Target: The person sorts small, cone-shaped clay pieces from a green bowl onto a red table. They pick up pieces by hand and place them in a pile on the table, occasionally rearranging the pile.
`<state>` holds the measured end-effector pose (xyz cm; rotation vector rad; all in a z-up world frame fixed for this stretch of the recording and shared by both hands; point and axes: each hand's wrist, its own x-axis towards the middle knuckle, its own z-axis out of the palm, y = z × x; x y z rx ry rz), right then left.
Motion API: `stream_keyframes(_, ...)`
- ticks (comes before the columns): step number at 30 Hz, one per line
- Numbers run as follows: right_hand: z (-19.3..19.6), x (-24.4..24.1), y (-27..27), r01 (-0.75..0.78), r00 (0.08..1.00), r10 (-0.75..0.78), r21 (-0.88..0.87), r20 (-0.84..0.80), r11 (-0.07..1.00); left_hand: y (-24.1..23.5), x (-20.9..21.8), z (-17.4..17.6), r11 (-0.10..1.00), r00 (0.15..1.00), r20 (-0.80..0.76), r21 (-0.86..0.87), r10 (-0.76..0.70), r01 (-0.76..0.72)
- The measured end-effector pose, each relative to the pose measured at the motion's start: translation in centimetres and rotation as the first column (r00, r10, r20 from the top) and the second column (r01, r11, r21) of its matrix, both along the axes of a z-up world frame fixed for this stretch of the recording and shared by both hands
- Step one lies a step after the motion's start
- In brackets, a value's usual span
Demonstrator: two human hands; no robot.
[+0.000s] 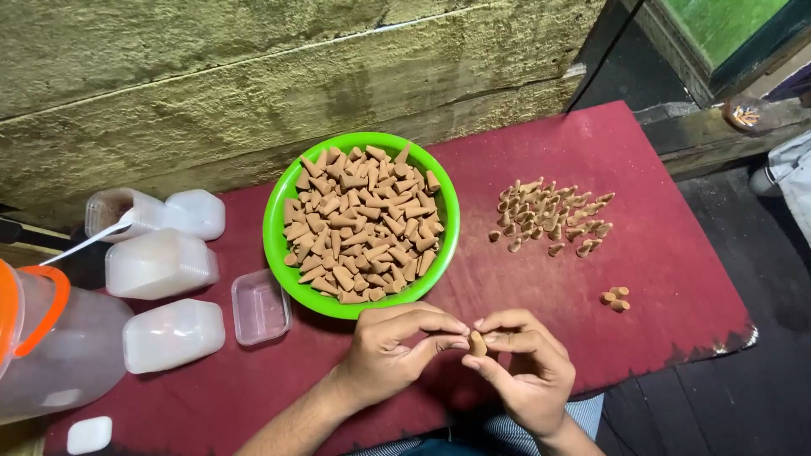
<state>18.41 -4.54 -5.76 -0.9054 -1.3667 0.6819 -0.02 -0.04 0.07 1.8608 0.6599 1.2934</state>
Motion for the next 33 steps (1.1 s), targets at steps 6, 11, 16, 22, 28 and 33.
stream_keyframes(6, -1.8, 0.4, -0.5, 0.021, 0.998, -0.026, -0.103, -0.054, 0.994, 0.2, 0.0, -0.3, 0.995, 0.990, -0.096, 0.002, 0.099, -0.099)
stream_keyframes(11, -3.4, 1.3, -0.8, -0.040, 0.971, -0.019, -0.241, -0.238, 0.970, 2.7, -1.5, -0.8, 0.956, 0.916, -0.276, 0.122, 0.291, -0.267)
stream_keyframes(16, -4.8, 5.1, -1.0, 0.019, 0.999, -0.031, -0.263, -0.042, 0.965, 3.9, -2.8, -1.3, 0.907, 0.835, -0.397, -0.020, 0.380, -0.421)
stream_keyframes(22, -6.1, 10.7, -1.9, 0.455, 0.842, -0.355, -0.181, 0.406, 0.872, 5.0, -3.7, -2.2, 0.883, 0.748, -0.508, 0.054, 0.426, -0.466)
stream_keyframes(28, -8.1, 14.6, -2.0, 0.605, 0.624, -0.510, 0.046, 0.592, 0.795, 6.3, -3.8, -2.6, 0.883, 0.718, -0.568, 0.033, 0.403, -0.469)
stream_keyframes(33, -8.9, 14.8, -1.2, 0.596, 0.548, -0.516, 0.126, 0.658, 0.793, 6.3, -3.6, -2.7, 0.870, 0.713, -0.571, 0.002, 0.406, -0.494)
